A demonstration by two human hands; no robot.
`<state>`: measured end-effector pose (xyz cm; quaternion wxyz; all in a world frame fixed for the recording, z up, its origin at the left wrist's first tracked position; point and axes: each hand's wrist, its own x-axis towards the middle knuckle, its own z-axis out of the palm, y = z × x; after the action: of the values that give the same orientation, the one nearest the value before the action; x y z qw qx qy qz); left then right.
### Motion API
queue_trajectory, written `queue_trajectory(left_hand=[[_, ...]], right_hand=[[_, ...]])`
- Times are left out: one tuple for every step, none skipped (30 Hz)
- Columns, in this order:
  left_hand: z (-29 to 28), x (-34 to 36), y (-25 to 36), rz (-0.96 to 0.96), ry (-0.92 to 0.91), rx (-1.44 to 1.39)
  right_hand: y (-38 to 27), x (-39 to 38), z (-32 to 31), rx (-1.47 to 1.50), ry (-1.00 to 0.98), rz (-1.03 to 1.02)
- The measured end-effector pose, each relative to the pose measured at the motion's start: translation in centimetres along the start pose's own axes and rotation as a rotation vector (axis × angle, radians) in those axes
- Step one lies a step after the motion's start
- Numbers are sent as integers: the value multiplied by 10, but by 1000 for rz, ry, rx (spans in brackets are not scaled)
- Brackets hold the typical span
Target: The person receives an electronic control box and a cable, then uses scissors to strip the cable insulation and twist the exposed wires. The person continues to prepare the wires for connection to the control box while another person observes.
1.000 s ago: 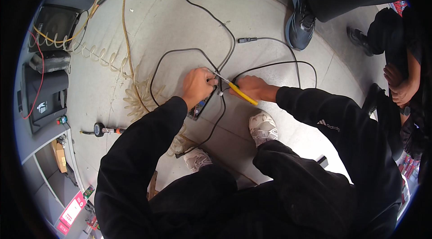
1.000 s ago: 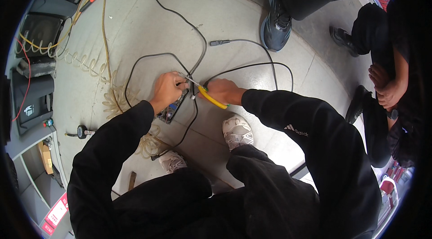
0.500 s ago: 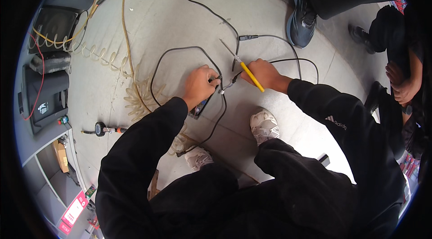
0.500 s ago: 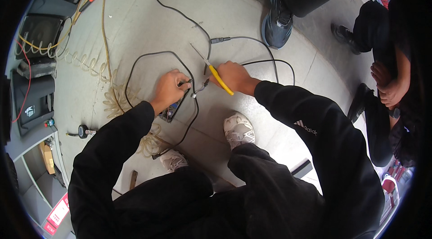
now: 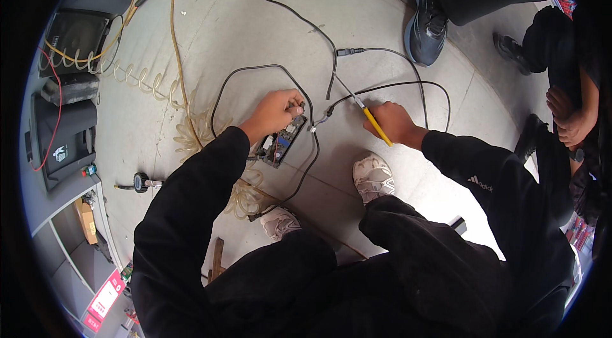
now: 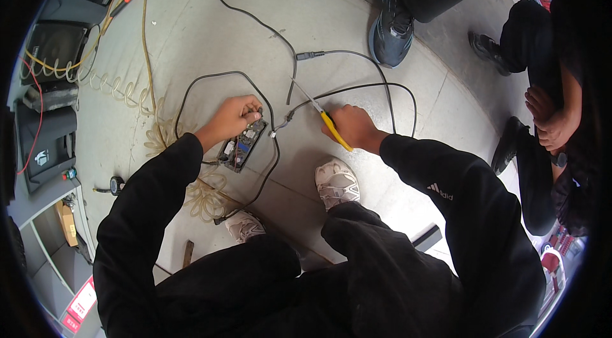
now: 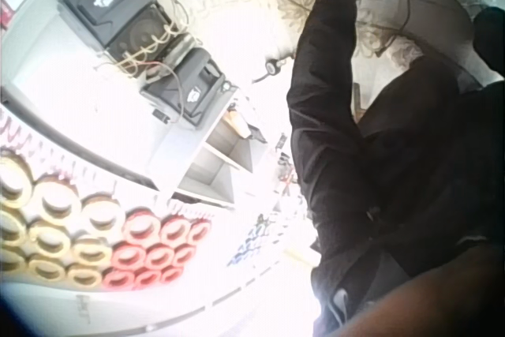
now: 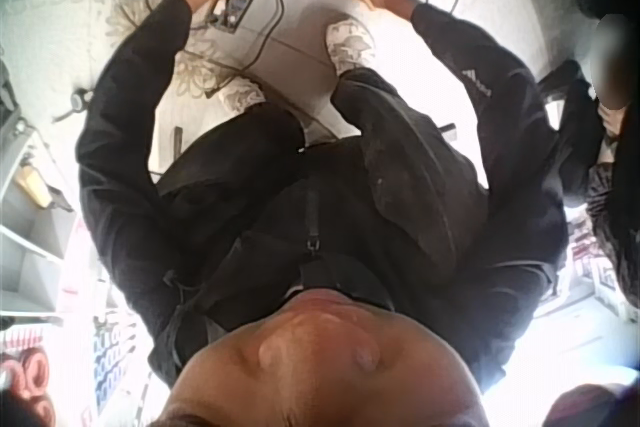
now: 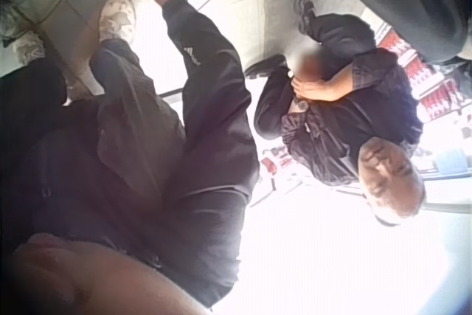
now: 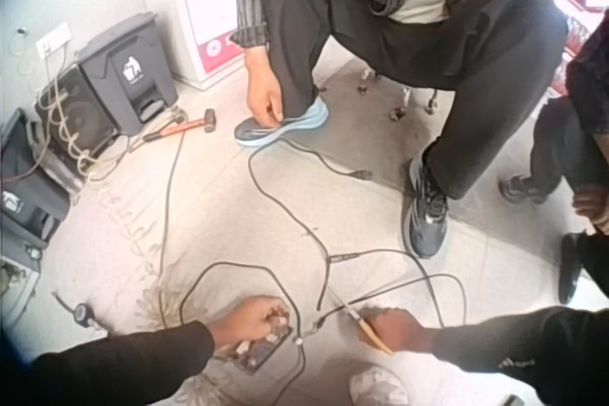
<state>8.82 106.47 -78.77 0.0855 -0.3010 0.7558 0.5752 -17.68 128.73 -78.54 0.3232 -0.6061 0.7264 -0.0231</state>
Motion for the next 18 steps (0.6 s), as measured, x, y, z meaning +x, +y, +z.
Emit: queue_trajectory(left_hand=[[-1, 2, 0, -20, -14, -13], [-2, 3, 0, -39, -29, -26], [-3, 3, 0, -31, -27, -25], [-3, 4, 1, -22, -27, -24], [-4, 4, 2, -13, -26, -24], [-5, 4, 3, -6, -26, -9], [-5, 4, 3, 2, -27, 4], [-5, 4, 3, 9, -28, 18], [-5, 4, 3, 14, -26, 12], [-5, 4, 2, 16, -24, 7], [-5, 3, 0, 19, -22, 1], [-5, 3, -2, 12, -16, -5], [-4, 3, -1, 6, -10, -12], [-4, 2, 0, -1, -5, -19], [-4, 1, 0, 19, 17, 75], [-5, 0, 3, 40, 39, 169], [-5, -1, 5, 60, 61, 264], [-5, -1, 4, 82, 69, 275]], right_hand=[[0, -1, 0, -4, -10, -2], [0, -1, 0, -9, -20, -4], [0, -1, 0, -8, -25, -4], [0, -1, 0, -7, -28, -3], [1, -1, 1, -7, -32, -3], [2, -1, 1, -15, -39, -7], [2, 0, 0, -24, -47, -10], [3, 1, -1, -32, -55, -13], [4, 1, -1, -34, -46, -19], [3, 2, -2, -34, -39, -28], [3, 3, -3, -35, -31, -36], [2, 4, -4, -31, -35, -35], [2, 5, -4, -28, -40, -34], [2, 5, -5, -25, -45, -32], [2, 5, -4, -2, -50, -19], [1, 4, -5, 19, -54, -5], [-1, 3, -5, 41, -58, 9], [-2, 3, -6, 64, -70, 17]])
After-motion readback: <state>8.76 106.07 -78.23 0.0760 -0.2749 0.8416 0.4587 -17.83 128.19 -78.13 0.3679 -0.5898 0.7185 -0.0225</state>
